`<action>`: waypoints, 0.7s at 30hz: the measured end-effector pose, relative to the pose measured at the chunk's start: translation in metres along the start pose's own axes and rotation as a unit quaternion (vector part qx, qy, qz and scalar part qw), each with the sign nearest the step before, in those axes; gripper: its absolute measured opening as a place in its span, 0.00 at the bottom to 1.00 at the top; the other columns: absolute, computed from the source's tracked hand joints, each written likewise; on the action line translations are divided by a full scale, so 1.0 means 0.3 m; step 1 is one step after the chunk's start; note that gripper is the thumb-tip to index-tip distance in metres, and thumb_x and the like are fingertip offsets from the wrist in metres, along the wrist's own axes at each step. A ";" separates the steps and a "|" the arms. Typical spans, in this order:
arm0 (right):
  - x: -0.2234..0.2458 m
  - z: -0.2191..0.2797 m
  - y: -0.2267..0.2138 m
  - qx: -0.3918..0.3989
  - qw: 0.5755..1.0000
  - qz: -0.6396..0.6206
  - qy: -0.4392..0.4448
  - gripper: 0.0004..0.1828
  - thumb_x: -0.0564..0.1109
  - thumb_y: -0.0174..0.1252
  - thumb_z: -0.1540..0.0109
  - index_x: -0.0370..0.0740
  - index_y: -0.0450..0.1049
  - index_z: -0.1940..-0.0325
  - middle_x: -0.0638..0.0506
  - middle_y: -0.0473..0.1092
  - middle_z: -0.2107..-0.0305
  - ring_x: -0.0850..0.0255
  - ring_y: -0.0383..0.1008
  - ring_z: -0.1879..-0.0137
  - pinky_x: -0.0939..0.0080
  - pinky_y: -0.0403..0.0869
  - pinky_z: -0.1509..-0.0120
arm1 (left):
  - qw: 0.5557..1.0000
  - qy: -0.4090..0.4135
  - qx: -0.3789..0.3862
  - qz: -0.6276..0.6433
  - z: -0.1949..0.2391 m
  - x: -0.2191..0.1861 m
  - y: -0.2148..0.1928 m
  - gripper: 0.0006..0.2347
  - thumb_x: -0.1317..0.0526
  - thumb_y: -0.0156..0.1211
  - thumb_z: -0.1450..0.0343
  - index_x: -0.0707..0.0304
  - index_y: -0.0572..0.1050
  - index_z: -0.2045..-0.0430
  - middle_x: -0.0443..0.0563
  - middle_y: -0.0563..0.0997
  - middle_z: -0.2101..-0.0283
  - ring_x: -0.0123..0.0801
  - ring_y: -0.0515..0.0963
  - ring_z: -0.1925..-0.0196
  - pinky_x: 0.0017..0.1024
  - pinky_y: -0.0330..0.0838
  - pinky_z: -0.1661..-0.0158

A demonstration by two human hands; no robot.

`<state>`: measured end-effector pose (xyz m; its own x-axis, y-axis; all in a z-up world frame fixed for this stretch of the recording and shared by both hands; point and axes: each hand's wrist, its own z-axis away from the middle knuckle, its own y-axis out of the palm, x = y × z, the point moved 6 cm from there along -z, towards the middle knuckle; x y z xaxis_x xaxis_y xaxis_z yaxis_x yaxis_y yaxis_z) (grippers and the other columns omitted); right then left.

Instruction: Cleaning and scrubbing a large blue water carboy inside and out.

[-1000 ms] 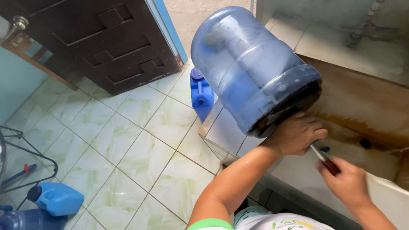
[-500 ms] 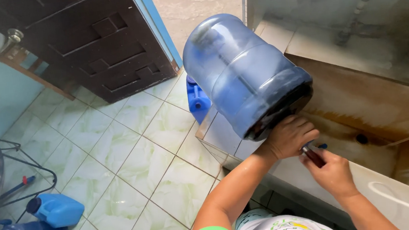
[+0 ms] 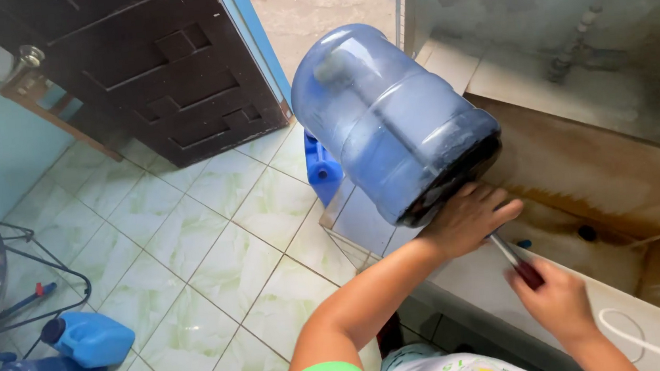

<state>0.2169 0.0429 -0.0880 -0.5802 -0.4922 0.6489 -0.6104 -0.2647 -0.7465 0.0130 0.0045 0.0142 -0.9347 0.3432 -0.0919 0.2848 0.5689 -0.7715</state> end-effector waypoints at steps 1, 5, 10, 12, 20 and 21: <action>-0.068 0.042 0.003 0.023 0.999 0.027 0.026 0.17 0.54 0.69 0.45 0.38 0.76 0.68 0.43 0.73 0.79 0.52 0.72 0.72 0.55 0.74 0.63 | 0.997 -0.005 0.067 -0.041 0.002 0.027 0.068 0.20 0.58 0.68 0.44 0.53 0.73 0.58 0.47 0.76 0.58 0.39 0.76 0.48 0.39 0.64 0.45; -0.370 0.181 0.010 0.034 0.989 0.049 0.137 0.17 0.54 0.68 0.45 0.37 0.77 0.69 0.45 0.73 0.79 0.52 0.74 0.74 0.55 0.76 0.63 | 0.961 -0.026 0.255 -0.101 -0.008 0.072 0.113 0.09 0.61 0.64 0.34 0.50 0.75 0.62 0.44 0.79 0.62 0.36 0.78 0.51 0.40 0.64 0.40; -0.010 -0.097 0.099 0.093 0.993 0.045 0.064 0.23 0.61 0.64 0.41 0.35 0.77 0.69 0.40 0.73 0.78 0.44 0.71 0.73 0.51 0.73 0.63 | 0.985 0.011 0.170 -0.035 0.020 0.011 0.114 0.12 0.61 0.65 0.40 0.52 0.73 0.66 0.46 0.78 0.62 0.38 0.77 0.50 0.37 0.66 0.45; 0.015 -0.129 0.134 0.086 0.996 -0.022 0.011 0.24 0.61 0.62 0.41 0.35 0.77 0.68 0.40 0.73 0.77 0.43 0.69 0.74 0.51 0.72 0.65 | 0.993 0.034 0.112 -0.030 0.038 0.012 0.109 0.12 0.60 0.66 0.40 0.53 0.73 0.67 0.47 0.77 0.62 0.39 0.77 0.49 0.37 0.66 0.46; -0.442 0.064 0.118 0.144 0.985 -0.003 0.093 0.23 0.60 0.66 0.46 0.36 0.79 0.75 0.44 0.74 0.85 0.55 0.74 0.78 0.54 0.73 0.66 | 0.999 0.024 0.048 0.000 0.032 0.087 0.007 0.15 0.61 0.66 0.44 0.53 0.70 0.67 0.47 0.75 0.61 0.40 0.76 0.47 0.38 0.67 0.42; -0.324 0.014 0.122 0.143 0.985 -0.004 0.100 0.23 0.60 0.66 0.46 0.36 0.79 0.75 0.44 0.74 0.85 0.55 0.74 0.78 0.54 0.73 0.66 | 0.998 0.026 0.052 0.005 0.038 0.078 0.025 0.15 0.61 0.66 0.44 0.53 0.70 0.67 0.47 0.75 0.61 0.40 0.76 0.47 0.38 0.67 0.42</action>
<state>0.2533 0.0777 -0.1791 -0.6876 -0.3239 0.6499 -0.4548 -0.5055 -0.7332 -0.0090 0.0084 -0.0010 -0.9188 0.3885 -0.0693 0.2680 0.4852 -0.8323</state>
